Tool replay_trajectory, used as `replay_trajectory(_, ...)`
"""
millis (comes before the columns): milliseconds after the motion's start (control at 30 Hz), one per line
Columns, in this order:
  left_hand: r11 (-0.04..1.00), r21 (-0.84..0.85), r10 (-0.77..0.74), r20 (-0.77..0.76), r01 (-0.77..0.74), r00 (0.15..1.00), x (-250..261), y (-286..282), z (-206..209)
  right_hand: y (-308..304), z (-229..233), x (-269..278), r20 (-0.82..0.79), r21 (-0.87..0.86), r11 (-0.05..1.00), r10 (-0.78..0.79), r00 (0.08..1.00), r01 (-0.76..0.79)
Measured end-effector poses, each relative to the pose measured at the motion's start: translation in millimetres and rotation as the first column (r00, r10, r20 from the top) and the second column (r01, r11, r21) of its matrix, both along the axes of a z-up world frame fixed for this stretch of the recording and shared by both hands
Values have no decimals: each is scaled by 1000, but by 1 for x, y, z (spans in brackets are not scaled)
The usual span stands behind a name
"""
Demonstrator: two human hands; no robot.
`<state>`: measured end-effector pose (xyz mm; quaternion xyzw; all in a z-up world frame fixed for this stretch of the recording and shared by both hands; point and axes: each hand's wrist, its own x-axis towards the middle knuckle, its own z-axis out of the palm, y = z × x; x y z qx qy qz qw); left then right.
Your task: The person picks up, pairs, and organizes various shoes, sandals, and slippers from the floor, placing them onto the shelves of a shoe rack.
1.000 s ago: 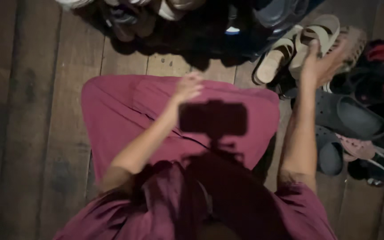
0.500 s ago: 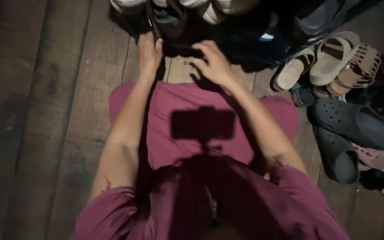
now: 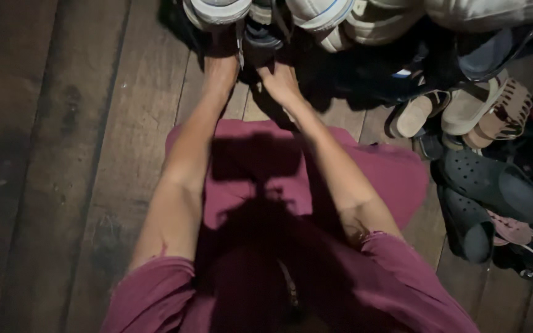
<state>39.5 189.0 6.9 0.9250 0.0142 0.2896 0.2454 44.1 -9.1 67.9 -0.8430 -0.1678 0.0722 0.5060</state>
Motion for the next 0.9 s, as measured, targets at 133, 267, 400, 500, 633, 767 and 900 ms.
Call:
replay_trajectory(133,998,2,-56,-379,61,924,-36,-6,52,-6,-15,-12,13,-35,993,-109,994,109)
replay_trajectory(267,979,-28,-202,-281,202,938,-76,13,110,0,1,-44,7,59,993,-108,994,107)
replay_trajectory(400,962,8,-261,-279,275,924,-102,24,169,13,38,-82,-190,343,937,-1,982,67)
replay_trajectory(500,930,63,-326,-317,363,891,-114,27,210,18,56,-113,-71,326,938,-97,993,115)
replay_trajectory(633,889,172,-324,-418,424,849,-133,34,260,21,76,-146,16,355,933,-65,998,56)
replay_trajectory(767,967,76,-127,-683,243,720,-163,49,305,28,108,-174,-101,531,845,132,986,-58)
replay_trajectory(900,993,92,24,-755,69,656,-201,78,332,30,126,-184,-131,564,803,319,939,-194)
